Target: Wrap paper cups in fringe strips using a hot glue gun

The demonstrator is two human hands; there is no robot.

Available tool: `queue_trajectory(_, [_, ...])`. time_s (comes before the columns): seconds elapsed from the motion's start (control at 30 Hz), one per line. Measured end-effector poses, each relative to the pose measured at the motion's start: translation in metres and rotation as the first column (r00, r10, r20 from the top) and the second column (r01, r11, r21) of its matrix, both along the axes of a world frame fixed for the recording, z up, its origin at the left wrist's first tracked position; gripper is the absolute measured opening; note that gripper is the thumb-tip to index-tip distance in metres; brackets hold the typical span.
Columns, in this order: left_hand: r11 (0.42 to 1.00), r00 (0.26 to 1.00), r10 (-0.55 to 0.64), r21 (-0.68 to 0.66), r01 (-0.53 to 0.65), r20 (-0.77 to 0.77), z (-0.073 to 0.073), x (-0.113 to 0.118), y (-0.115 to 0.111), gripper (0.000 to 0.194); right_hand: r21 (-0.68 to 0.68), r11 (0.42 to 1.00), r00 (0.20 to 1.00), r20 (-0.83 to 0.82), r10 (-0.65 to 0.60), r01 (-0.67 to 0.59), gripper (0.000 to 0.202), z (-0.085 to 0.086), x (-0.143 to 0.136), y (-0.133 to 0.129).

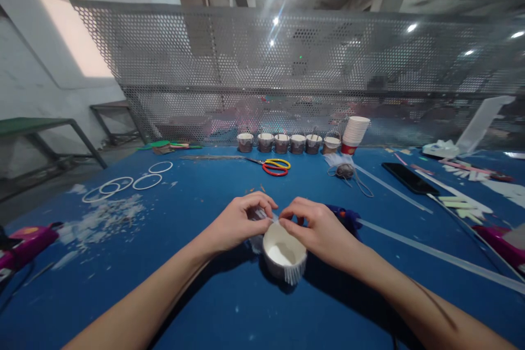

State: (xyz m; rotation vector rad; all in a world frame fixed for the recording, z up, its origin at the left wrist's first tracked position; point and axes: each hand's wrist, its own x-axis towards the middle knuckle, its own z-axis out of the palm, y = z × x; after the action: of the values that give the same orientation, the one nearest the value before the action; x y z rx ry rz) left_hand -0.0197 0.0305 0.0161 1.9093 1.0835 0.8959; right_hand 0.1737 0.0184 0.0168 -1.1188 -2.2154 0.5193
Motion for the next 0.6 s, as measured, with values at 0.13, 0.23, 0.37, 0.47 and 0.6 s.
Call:
queue_trajectory(0.13, [1.000,1.000,-0.011,0.015,0.012,-0.021,-0.0002,-0.0019,0.0004,0.003,0.003,1.000,1.000,0.014,-0.002,0.002,0.010,-0.0002,-0.0016,0.0010])
queue_trajectory(0.23, [1.000,0.999,-0.013,0.016,0.013,-0.031,-0.0001,-0.0031,0.0005,0.003,0.022,1.000,1.000,0.028,0.001,-0.001,0.010,-0.0009,-0.0033,0.0015])
queue_trajectory(0.37, [1.000,0.999,-0.017,0.016,0.017,-0.047,0.0013,-0.0035,0.0005,0.004,0.091,0.996,0.997,0.076,0.008,-0.015,0.011,-0.0019,-0.0049,0.0039])
queue_trajectory(0.47, [0.999,0.998,-0.029,0.030,0.031,-0.057,0.0020,-0.0038,0.0010,0.004,0.204,0.977,0.983,0.185,0.016,-0.055,0.011,-0.0022,-0.0048,0.0063])
queue_trajectory(0.6, [0.998,0.994,-0.064,0.023,0.066,-0.087,0.0035,-0.0059,0.0023,0.007,0.318,0.942,0.943,0.333,0.000,-0.112,0.013,-0.0016,-0.0038,0.0058])
